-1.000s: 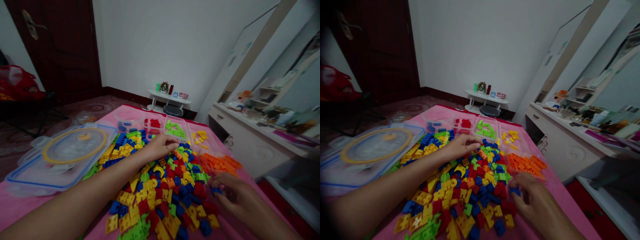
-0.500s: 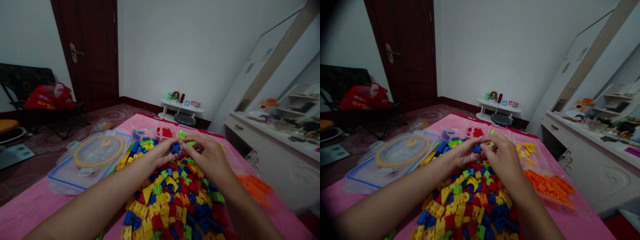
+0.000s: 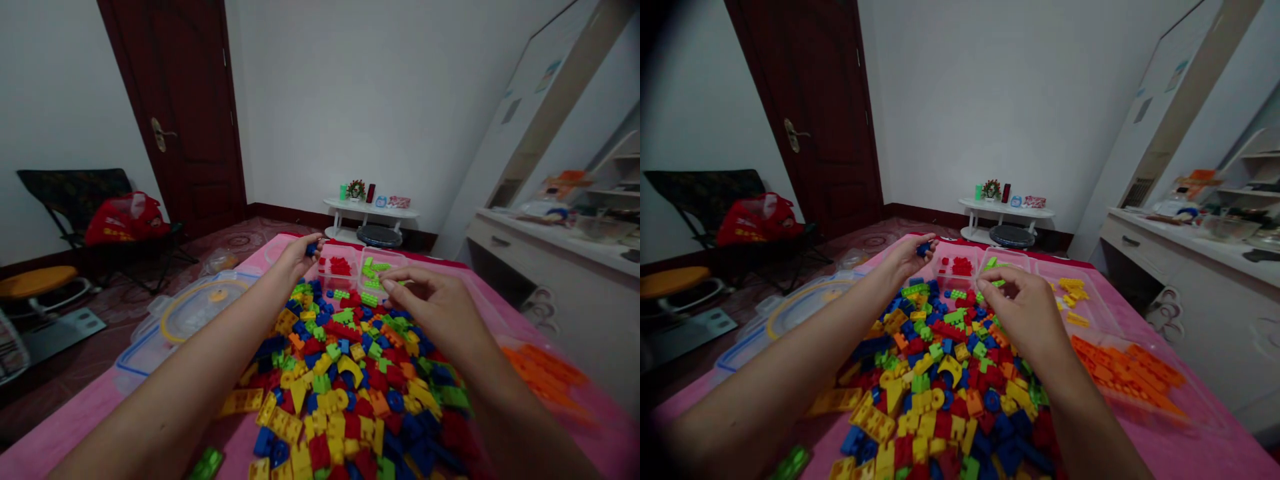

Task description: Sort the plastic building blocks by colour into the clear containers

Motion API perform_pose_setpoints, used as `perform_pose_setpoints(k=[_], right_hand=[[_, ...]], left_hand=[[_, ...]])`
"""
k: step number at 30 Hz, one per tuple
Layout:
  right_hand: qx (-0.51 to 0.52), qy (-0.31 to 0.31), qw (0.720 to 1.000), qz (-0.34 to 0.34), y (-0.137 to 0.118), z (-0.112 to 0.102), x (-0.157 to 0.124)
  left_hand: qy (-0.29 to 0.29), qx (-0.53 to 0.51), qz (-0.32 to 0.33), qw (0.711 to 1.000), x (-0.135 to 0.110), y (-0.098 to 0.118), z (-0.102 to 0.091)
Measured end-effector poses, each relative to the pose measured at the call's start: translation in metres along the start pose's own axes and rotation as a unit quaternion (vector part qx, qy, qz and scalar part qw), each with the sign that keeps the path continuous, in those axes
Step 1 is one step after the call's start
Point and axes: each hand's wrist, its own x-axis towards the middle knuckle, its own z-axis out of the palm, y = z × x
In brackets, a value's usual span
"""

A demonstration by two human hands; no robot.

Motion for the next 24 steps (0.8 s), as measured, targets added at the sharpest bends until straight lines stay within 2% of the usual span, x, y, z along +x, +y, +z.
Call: perform_pose_setpoints(k=[5,8,11,14,17,18,20,22,24], right_hand=[[-0.003,-0.002,1.0,-0.005,-0.006,0.001,-0.002],[0.004,-0.011,1.0,0.001,-0.007,0.004,-0.003],[-0.002,-0.021,1.0,-0.002,-0.008,0.005,-0.003],[0.002,-0.027,1.0,0.0,-0.009,0.014,-0.006],[0.061,-0.103,0.992,0.038,-0.014,0.034,-0.016],[0.097,-0.142,0.983,0.064,-0.016,0.044,-0.021],[0.187,-0.213,0.95,0.13,-0.022,0.063,-0.034],[0.284,-0.258,0.904,0.188,-0.028,0.081,-0.046],[0.364,-0.297,0.854,0.226,-0.032,0.095,-0.056]], left_hand=[[0.091,0.094,0.074,0.989,0.042,0.006,-0.013],[0.095,0.166,0.102,0.976,0.049,0.007,-0.026],[0.078,0.217,0.123,0.965,0.045,0.008,-0.034],[0.068,0.224,0.141,0.962,0.037,0.012,-0.026],[0.057,0.194,0.136,0.97,0.03,0.018,-0.003],[0.049,0.172,0.126,0.976,0.028,0.02,0.006],[0.031,0.039,0.065,0.997,0.026,0.025,0.027],[0.007,-0.055,0.028,0.998,0.025,0.028,0.046],[-0.013,-0.101,0.014,0.995,0.025,0.029,0.062]])
